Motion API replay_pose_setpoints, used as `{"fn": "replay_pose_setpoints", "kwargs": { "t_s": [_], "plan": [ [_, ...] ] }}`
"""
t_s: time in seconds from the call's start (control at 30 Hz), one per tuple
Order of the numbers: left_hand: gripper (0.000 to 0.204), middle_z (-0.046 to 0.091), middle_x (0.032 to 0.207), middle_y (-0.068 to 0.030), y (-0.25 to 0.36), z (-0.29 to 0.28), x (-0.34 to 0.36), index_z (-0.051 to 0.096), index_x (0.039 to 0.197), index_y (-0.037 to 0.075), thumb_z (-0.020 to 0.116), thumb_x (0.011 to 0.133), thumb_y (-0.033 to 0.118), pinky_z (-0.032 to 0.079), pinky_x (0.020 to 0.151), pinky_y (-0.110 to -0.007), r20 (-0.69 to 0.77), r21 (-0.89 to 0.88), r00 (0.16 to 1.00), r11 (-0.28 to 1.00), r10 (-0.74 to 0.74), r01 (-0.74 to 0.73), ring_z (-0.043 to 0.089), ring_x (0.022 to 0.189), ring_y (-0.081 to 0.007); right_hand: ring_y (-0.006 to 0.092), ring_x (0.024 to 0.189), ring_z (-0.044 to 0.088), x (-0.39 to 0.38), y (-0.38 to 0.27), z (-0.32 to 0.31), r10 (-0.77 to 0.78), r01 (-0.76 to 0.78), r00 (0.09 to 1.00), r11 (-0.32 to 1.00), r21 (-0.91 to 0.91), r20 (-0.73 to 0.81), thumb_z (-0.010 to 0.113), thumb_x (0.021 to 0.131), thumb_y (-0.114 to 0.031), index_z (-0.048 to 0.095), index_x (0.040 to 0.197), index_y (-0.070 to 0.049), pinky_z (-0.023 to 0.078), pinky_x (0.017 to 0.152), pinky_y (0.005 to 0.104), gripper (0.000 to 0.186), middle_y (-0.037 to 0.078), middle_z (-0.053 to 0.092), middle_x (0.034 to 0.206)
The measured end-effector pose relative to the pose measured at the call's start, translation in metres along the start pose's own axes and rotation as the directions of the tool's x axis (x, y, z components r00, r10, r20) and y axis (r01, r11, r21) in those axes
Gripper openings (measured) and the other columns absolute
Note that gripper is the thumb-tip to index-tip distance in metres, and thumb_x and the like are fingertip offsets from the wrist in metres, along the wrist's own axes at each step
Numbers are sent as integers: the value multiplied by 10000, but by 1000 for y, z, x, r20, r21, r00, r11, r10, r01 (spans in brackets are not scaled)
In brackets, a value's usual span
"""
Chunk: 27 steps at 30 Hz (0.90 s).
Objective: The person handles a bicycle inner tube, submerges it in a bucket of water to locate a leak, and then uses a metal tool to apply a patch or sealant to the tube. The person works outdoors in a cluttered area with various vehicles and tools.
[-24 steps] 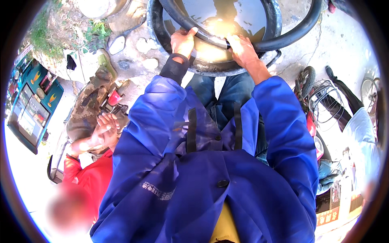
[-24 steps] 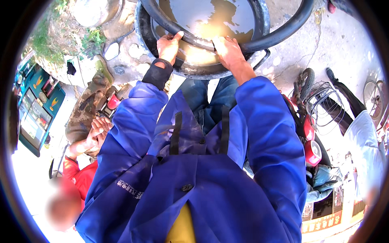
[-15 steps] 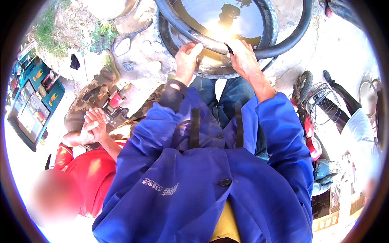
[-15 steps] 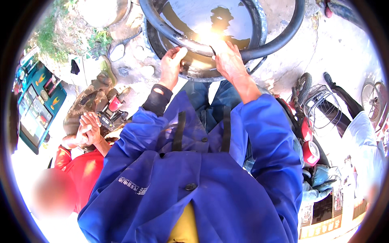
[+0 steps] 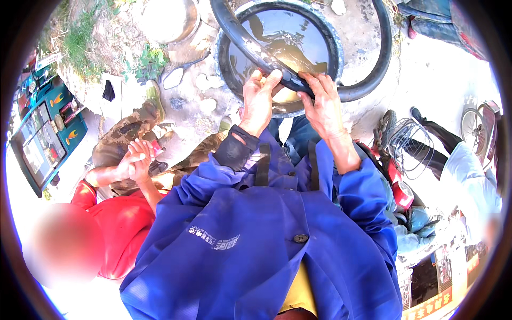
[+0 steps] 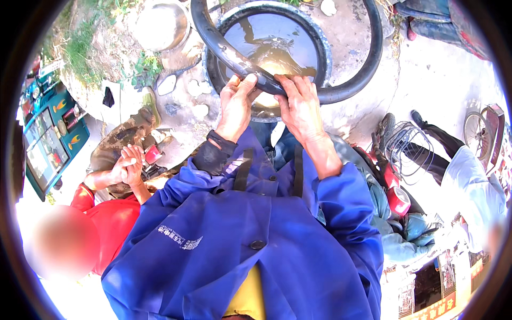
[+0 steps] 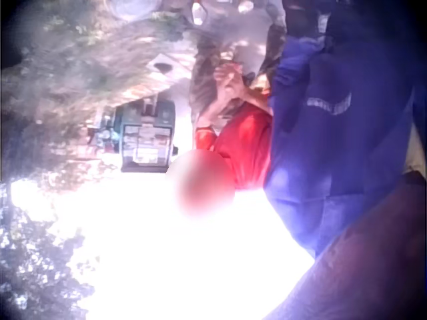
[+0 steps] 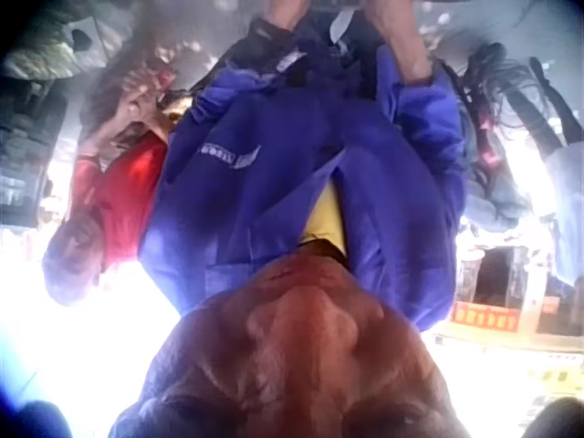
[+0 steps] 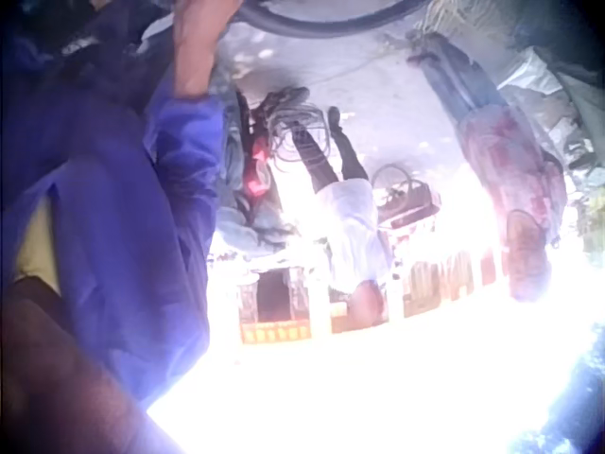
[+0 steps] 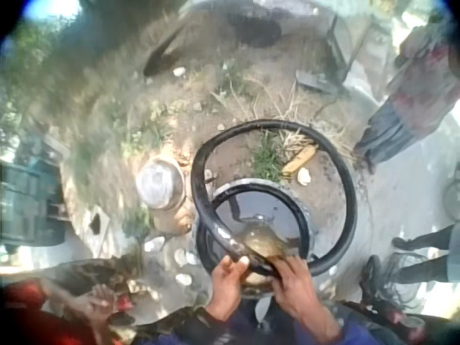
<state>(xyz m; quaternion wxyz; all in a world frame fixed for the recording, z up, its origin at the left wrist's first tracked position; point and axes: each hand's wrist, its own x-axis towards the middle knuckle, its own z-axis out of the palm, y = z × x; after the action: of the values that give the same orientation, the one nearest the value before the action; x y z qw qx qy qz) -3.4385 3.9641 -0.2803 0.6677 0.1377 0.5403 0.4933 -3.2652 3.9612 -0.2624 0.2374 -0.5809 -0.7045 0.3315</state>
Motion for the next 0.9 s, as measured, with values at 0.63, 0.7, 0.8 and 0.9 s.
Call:
{"fn": "replay_pose_setpoints", "kwargs": {
  "t_s": [0.63, 0.7, 0.8, 0.9],
  "plan": [
    [210, 709, 989, -52, 106, 80, -60, 634, 1111, -69, 684, 957, 65, 523, 787, -255, 190, 154, 938, 935, 289, -319, 621, 888, -76, 290, 1091, 619, 107, -148, -115, -612, 558, 720, 791, -253, -327, 759, 851, -252, 659, 1242, -123, 452, 967, 440, 424, 77, 671, 1162],
    [231, 708, 975, -49, 107, 75, -69, 644, 1109, -67, 700, 946, 87, 517, 785, -261, 263, 443, 911, 800, 316, -405, 616, 879, -77, 259, 1108, 609, 124, -159, -101, -715, 639, 651, 697, -325, -254, 768, 827, -277, 658, 1207, -141, 441, 990, 453, 419, 37, 664, 1132],
    [259, 709, 969, -48, 110, 74, -73, 653, 1122, -62, 711, 936, 107, 511, 786, -265, 239, 380, 946, 875, 219, -298, 614, 879, -81, 231, 1088, 606, 146, -159, -97, -776, 677, 595, 625, -389, -211, 755, 835, -295, 669, 1167, -155, 437, 1004, 450, 370, 8, 655, 1092],
    [270, 708, 957, -43, 121, 81, -82, 655, 1141, -55, 705, 934, 110, 507, 781, -260, 274, 242, 935, 925, 226, -294, 612, 867, -82, 212, 1070, 604, 157, -166, -106, -833, 685, 512, 543, -485, -208, 745, 843, -293, 679, 1139, -163, 431, 1010, 449, 329, -7, 652, 1045]
  ]
}}
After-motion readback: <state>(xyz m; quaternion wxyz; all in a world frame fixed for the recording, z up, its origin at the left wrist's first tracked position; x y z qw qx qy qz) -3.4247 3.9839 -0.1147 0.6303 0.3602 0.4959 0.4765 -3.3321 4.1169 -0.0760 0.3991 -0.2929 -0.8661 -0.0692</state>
